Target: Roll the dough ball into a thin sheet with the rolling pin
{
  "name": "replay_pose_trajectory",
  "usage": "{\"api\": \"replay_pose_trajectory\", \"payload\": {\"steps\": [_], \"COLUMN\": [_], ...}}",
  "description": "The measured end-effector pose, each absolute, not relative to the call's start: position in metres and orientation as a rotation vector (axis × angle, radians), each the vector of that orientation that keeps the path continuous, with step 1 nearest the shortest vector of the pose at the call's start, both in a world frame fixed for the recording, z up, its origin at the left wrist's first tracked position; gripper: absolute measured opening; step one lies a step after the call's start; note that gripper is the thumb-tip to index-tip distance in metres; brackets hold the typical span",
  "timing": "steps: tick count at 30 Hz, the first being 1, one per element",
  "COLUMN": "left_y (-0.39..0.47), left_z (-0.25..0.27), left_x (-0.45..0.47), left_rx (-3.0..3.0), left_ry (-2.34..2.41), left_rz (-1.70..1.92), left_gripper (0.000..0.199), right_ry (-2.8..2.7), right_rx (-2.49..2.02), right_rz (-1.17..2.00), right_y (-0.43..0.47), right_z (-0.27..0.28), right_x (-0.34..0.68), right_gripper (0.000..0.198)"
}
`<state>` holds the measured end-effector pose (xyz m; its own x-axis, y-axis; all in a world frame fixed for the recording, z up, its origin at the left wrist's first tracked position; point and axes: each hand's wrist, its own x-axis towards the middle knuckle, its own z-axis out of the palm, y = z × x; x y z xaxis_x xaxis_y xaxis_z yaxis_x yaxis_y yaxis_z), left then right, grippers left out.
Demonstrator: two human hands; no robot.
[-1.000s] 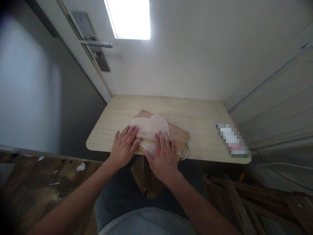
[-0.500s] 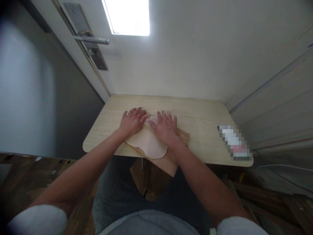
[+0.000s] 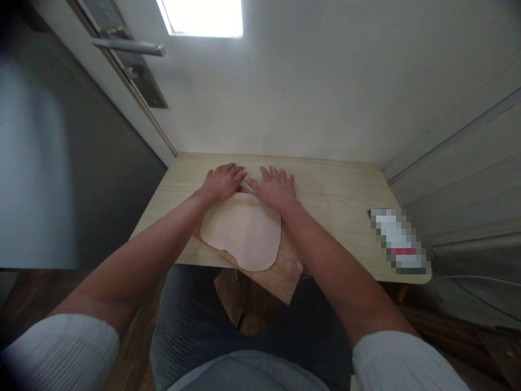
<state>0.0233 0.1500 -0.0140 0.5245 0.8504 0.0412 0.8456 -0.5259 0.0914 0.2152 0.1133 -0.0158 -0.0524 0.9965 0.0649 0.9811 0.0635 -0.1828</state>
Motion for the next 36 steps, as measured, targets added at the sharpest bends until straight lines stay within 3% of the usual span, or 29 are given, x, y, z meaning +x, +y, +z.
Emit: {"api": "replay_pose_trajectory", "payload": {"steps": [16,26,36], "left_y": [0.150,0.102,0.020], "left_z": [-0.012,-0.008,-0.015], "left_x": [0.027,0.024,0.003], "left_rx": [2.694,2.605,2.588], "left_ry": [1.639,1.761,1.751], "left_rz": [0.196,0.279,0.389], "left_gripper": [0.036,0.045,0.051], "right_ry": [-2.054,-2.032,-2.088], "right_rx": [-2.055,-2.047,-1.938], "right_rz": [0.130,-0.029,-0.036], "right_y": [0.119,0.062,-0.026], "right_z": [-0.011,-0.015,-0.024], "right_x": [0.215,0.199,0.184], "right_gripper": [0.076,0.068,0.073]}}
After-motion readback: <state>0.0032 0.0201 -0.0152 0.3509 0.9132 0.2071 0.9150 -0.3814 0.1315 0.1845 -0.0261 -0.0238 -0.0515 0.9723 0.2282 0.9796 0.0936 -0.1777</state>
